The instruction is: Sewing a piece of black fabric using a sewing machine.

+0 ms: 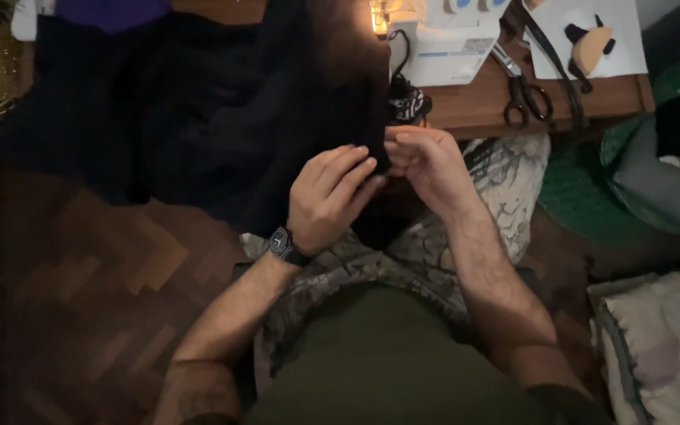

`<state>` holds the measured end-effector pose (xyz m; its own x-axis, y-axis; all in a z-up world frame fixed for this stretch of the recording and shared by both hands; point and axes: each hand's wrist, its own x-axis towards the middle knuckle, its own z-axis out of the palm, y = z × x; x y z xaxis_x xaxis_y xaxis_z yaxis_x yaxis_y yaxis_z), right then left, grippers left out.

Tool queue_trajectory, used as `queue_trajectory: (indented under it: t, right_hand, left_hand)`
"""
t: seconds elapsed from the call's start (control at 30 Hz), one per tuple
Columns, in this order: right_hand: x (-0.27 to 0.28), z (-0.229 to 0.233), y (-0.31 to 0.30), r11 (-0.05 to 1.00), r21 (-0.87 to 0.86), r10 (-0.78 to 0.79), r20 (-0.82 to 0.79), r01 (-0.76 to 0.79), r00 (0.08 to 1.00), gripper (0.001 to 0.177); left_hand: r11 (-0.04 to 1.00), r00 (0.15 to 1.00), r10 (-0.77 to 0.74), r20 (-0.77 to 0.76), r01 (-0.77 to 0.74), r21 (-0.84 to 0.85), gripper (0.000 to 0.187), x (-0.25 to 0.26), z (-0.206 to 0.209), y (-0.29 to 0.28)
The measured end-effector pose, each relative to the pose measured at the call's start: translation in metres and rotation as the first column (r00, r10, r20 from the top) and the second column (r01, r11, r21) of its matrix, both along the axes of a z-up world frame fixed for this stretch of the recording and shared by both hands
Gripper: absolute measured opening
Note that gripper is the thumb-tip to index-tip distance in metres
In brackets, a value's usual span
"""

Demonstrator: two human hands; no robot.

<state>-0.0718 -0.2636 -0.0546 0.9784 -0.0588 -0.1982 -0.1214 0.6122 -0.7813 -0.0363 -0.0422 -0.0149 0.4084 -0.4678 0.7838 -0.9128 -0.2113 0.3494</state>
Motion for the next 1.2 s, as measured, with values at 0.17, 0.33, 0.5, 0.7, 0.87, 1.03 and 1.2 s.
queue_trajectory:
  t: [0.17,0.33,0.5,0.7,0.87,1.03,1.2]
  right_hand:
    - [-0.002,0.003,0.005,0.995,-0.085,0.053,0.058,-0.048,0.997,0.024]
    - [-0.002,-0.008,0.012,0.990,-0.138,-0.002,0.069,0.011,0.998,0.019]
    - [-0.002,0.012,0.021,0.995,-0.105,0.007,0.078,0.001,0.997,0.020]
    - [-0.007,0.013,0.018,0.961,-0.274,0.006,0.112,0.025,0.994,0.020]
    - [-0.015,0.003,0.008,0.950,-0.311,0.019,0.051,-0.002,0.999,0.020]
    - [-0.027,0.014,0.005,0.915,-0.404,0.042,0.048,-0.019,0.998,0.021]
    - [-0.034,0.023,-0.003,0.924,-0.381,0.067,0.060,-0.039,0.996,0.022]
  left_hand:
    - [0.999,0.993,0.054,0.108,-0.054,0.003,0.028,0.003,-0.005,0.003]
    - [0.996,0.994,0.000,-0.110,-0.011,-0.094,0.022,0.002,-0.008,0.003]
    - [0.967,0.933,-0.084,-0.349,-0.007,-0.253,0.017,0.000,-0.009,0.000]
    - [0.930,0.794,-0.085,-0.602,-0.154,-0.335,0.017,-0.001,0.005,-0.003]
    - [0.984,0.994,-0.054,-0.092,0.037,-0.172,0.025,0.006,0.021,0.002]
    - [0.984,0.971,-0.180,0.156,0.179,0.020,0.022,0.009,0.012,0.006]
    - [0.981,0.944,-0.194,0.266,0.177,0.084,0.017,0.008,0.017,0.010]
